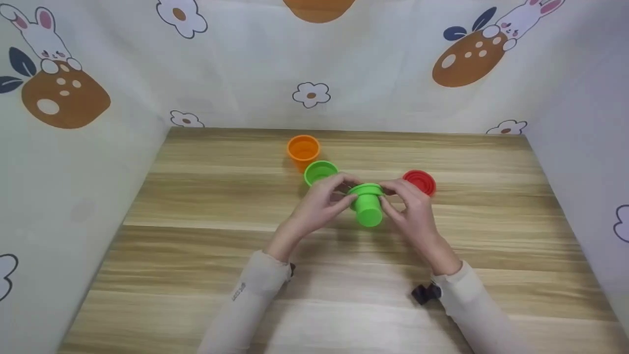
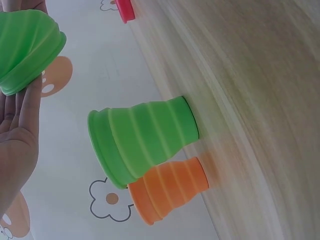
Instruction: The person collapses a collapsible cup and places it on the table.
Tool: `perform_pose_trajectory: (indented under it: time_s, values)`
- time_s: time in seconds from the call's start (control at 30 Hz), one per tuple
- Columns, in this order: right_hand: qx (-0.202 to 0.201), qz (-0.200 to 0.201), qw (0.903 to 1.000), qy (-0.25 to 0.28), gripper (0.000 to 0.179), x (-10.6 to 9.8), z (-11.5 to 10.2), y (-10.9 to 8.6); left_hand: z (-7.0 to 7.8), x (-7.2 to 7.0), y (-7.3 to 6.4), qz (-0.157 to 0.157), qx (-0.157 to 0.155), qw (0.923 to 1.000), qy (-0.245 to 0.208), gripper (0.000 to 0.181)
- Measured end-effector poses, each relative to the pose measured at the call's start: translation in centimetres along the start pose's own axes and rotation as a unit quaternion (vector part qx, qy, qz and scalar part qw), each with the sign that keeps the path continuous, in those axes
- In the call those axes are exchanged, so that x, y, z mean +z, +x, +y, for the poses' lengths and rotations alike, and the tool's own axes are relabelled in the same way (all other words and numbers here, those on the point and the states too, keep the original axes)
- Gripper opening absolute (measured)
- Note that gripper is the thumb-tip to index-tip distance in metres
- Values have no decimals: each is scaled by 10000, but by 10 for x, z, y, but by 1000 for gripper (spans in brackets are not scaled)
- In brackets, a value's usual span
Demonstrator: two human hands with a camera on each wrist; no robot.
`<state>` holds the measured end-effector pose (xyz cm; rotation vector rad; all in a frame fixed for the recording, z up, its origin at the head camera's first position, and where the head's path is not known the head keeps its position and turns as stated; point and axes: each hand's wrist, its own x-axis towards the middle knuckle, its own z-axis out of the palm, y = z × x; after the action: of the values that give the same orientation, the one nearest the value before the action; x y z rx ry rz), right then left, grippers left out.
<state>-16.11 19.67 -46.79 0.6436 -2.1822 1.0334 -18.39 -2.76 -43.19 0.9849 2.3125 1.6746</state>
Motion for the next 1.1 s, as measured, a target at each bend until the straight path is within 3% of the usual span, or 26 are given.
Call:
perform_pose_trajectory:
  time_s: [0.5, 0.73, 1.1]
  values:
    - [-124, -102, 9998, -104, 18, -1, -4, 1, 5, 6, 5, -170, -195, 9992, 290, 29]
    - [-52, -341, 9994, 83, 22, -1, -3, -1, 5, 5, 4, -190, -304, 9988, 319, 27]
    - [122, -766, 9954, 565, 32, -5, 2, -5, 2, 5, 1, -57, -17, 9996, 269, 27]
